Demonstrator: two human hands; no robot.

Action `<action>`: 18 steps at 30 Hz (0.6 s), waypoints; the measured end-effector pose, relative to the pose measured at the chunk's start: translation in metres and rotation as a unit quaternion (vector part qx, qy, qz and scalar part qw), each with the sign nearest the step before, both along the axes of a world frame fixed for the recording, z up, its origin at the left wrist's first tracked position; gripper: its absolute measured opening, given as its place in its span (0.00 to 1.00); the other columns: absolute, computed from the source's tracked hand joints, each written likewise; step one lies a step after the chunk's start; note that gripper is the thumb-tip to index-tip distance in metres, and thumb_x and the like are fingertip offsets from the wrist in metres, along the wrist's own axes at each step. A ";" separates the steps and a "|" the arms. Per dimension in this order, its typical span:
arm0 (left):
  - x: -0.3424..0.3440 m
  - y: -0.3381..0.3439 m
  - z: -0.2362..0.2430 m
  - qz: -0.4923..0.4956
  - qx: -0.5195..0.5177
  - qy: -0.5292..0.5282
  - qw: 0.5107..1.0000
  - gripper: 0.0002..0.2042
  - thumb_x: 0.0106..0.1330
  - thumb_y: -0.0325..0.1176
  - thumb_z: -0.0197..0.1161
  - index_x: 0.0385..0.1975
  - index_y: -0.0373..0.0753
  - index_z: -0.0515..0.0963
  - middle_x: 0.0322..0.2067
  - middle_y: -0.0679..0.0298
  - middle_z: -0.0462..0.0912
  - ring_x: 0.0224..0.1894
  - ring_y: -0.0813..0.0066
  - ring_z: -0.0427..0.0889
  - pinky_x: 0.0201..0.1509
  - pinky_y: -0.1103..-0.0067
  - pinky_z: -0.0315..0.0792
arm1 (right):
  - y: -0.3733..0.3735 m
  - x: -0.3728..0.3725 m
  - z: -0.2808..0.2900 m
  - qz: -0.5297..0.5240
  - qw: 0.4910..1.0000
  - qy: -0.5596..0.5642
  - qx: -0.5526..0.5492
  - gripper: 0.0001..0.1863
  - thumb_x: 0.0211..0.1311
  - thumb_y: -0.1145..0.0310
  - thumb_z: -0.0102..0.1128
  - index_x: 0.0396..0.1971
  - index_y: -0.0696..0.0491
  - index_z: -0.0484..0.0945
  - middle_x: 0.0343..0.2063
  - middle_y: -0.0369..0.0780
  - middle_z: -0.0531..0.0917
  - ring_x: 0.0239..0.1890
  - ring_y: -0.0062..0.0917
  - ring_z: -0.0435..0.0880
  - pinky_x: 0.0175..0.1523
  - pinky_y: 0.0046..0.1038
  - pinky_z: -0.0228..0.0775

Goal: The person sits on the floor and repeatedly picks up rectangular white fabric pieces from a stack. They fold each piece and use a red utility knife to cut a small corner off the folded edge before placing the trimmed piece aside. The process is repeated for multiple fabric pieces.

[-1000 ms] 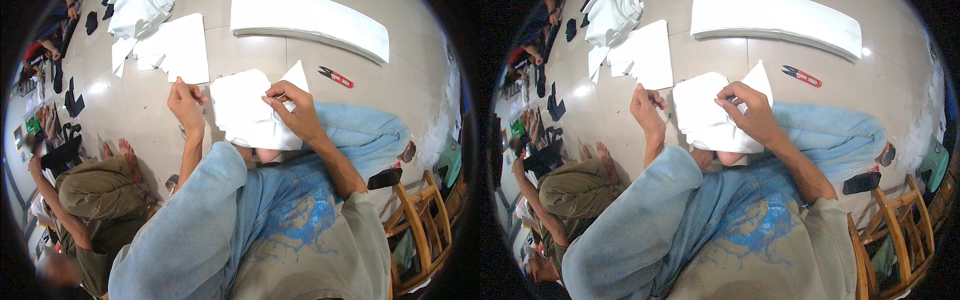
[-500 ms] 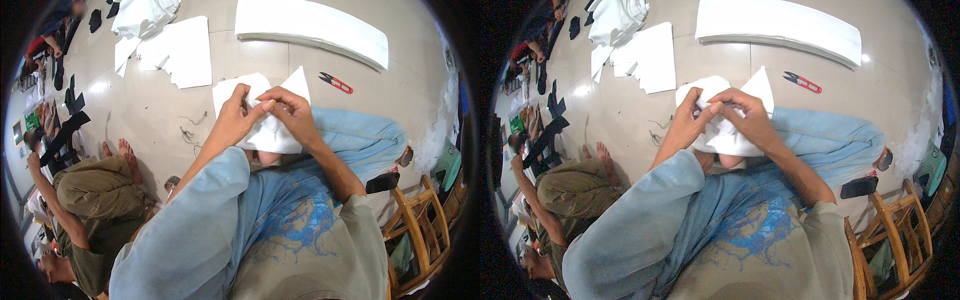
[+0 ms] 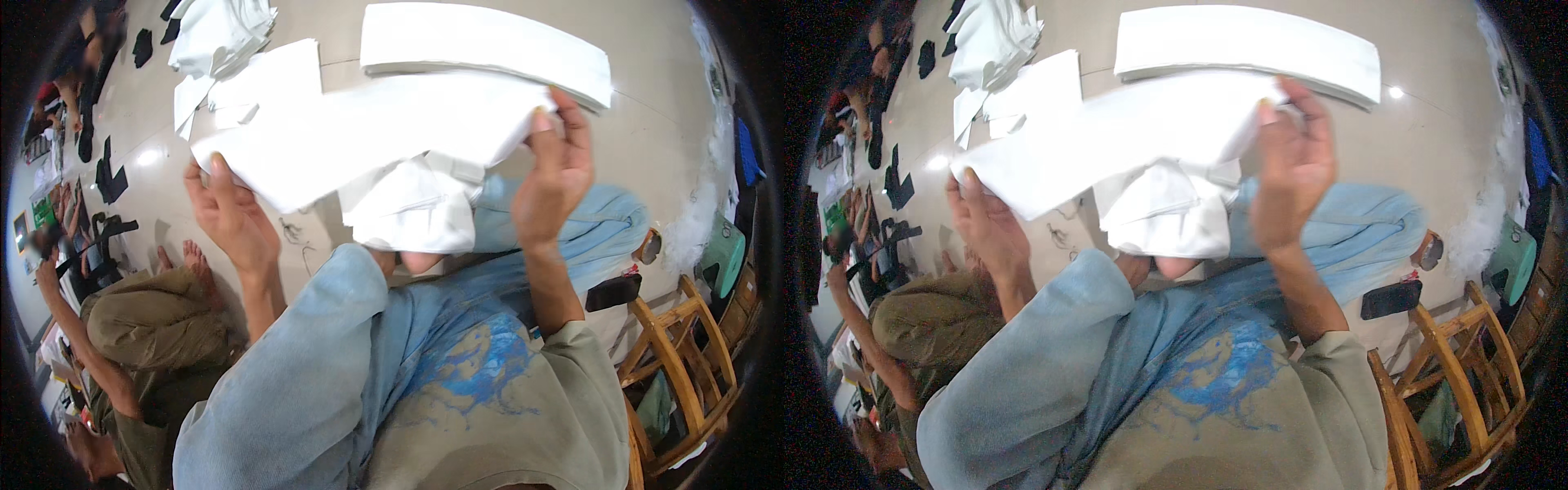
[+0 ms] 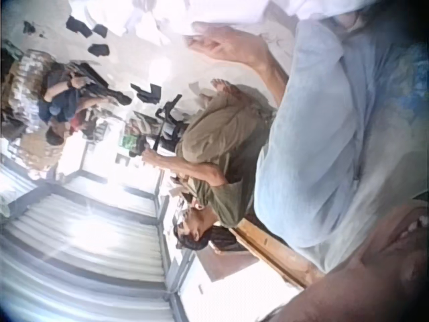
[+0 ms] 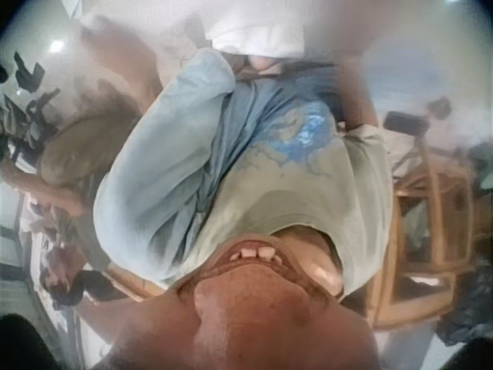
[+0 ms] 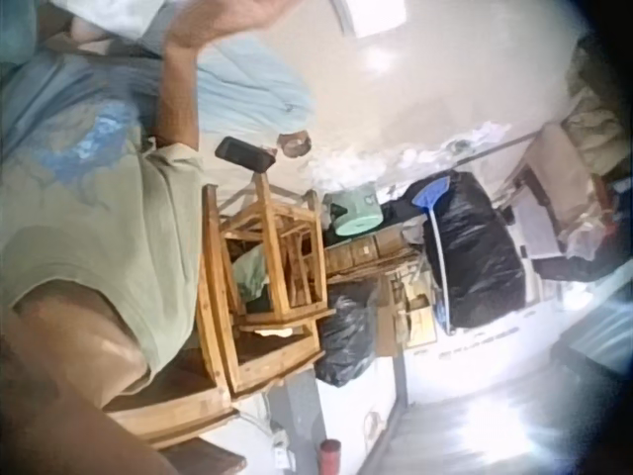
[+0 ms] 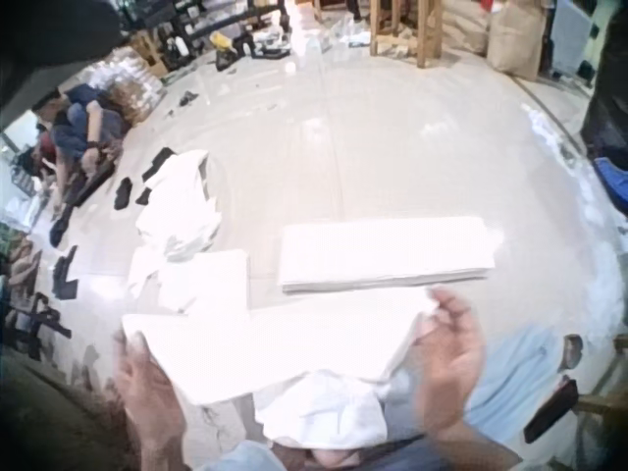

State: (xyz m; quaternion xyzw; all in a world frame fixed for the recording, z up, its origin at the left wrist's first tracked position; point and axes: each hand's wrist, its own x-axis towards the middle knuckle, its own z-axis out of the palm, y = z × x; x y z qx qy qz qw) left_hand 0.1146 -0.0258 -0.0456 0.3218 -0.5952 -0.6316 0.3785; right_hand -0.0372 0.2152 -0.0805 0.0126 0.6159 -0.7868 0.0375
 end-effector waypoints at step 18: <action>-0.226 -0.026 -0.149 -0.083 -0.242 -0.243 0.936 0.13 0.75 0.34 0.55 0.46 0.29 0.75 0.33 0.50 0.84 0.34 0.61 0.82 0.44 0.68 0.74 | 0.111 -0.218 -0.129 -0.101 0.868 0.188 0.449 0.15 0.67 0.69 0.62 0.51 0.55 0.83 0.45 0.38 0.84 0.45 0.27 0.80 0.51 0.29 0.72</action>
